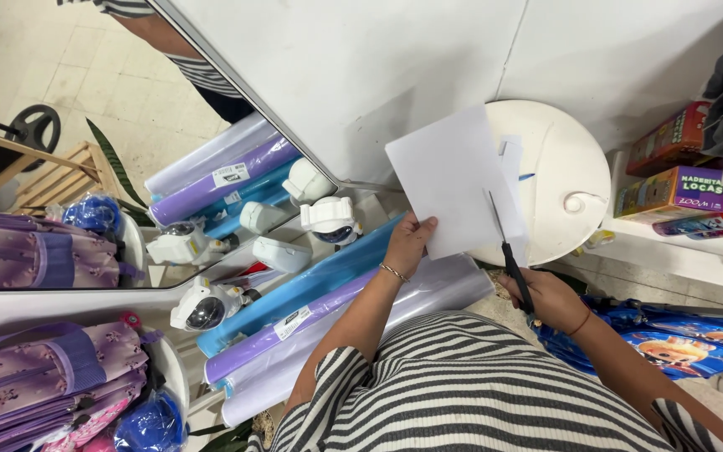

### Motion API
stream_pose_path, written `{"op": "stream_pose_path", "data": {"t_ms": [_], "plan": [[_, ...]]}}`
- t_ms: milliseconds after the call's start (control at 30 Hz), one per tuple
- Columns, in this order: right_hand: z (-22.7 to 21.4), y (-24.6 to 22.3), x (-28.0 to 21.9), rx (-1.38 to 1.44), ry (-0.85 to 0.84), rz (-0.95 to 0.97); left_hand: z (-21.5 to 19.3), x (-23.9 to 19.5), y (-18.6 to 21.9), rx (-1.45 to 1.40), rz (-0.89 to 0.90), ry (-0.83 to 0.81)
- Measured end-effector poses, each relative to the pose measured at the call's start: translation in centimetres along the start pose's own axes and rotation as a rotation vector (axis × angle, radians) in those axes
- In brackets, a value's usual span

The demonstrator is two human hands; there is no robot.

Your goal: The person unwraps a roll of purple plastic sheeting and cuts a strip from it using scissors. They then pick up a white sheet of paper and cut it into several smaller pieces.

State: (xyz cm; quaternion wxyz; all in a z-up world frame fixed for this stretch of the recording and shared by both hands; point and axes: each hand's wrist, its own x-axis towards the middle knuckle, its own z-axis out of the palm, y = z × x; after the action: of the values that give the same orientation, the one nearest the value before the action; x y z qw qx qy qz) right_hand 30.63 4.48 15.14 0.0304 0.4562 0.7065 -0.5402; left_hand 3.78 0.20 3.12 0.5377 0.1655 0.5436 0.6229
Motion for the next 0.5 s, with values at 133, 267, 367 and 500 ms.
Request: {"op": "stream_pose_path", "data": {"t_ms": [133,267,367,500], "plan": [[-0.4,-0.7,0.1,-0.018,0.003,-0.013,0.1,-0.6,0.8,0.006,-0.010,-0.007],[0.0,-0.6,-0.2,-0.016,0.019,-0.022,-0.1,-1.2,1.3,0.022,-0.001,0.005],[0.6,0.3,0.1,-0.016,0.040,-0.013,0.1,-1.7,2.1,0.040,0.009,0.011],[0.6,0.0,-0.1,-0.025,0.025,0.013,-1.4,-0.4,-0.5,0.079,0.009,-0.003]]}}
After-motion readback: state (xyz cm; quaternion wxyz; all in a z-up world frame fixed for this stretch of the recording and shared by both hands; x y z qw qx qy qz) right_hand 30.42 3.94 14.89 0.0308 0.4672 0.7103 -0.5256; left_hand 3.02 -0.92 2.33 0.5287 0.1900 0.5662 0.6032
